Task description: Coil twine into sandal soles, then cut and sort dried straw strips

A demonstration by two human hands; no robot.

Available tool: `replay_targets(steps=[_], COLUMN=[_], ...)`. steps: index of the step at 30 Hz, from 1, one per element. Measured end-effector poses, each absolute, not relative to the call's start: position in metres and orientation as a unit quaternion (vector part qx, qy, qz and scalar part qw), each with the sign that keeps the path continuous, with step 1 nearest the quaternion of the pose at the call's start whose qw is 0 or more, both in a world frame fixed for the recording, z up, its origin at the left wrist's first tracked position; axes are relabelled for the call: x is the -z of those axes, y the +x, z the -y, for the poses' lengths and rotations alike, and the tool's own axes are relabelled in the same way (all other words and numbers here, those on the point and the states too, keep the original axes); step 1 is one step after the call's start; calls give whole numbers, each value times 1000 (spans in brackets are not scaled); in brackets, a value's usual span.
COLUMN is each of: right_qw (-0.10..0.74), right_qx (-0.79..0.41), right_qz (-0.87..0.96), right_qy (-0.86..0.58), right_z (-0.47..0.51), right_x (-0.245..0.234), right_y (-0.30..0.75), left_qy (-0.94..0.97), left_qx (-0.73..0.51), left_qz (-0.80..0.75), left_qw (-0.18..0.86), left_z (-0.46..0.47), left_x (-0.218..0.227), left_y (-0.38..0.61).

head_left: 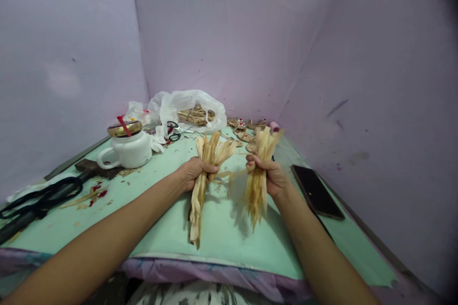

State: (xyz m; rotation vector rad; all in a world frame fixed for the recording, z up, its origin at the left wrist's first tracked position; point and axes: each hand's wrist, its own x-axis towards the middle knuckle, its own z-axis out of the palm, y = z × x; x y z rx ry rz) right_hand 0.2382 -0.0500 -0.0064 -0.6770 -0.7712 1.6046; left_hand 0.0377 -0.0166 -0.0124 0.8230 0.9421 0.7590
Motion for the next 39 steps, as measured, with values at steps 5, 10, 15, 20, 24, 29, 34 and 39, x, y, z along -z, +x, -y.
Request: replay_targets(steps=[5,10,15,20,24,29,34,39], right_qw=[658,695,617,511,498,507,503,493], right_qx=[-659,-608,-658,-723,-711,-660,-623,-626], right_qz=[293,328,312,284,322,363,403,412], right_qy=[-217,-201,-297,-369,-377,-418,-444,-442], right_z=[60,63,55,50,53,57,57,56], right_x=[-12,-17,-5,18,28,30,27,22], right_y=[264,283,263,218,195,187,188,194], left_qy=[369,357,362,391,409,408,416,406], left_qx=[-344,-336,-339,-355,-362,-360,-352,-342], left_qz=[-447,-452,-447,-418,-382,-383,-382,-399], left_qw=[739,745,744,739,746,747,746,747], left_z=[14,15,18,22,25,28,27,26], left_x=[14,11,10,13,14,13,14,11], left_y=[37,35,36,39,42,43,43,42])
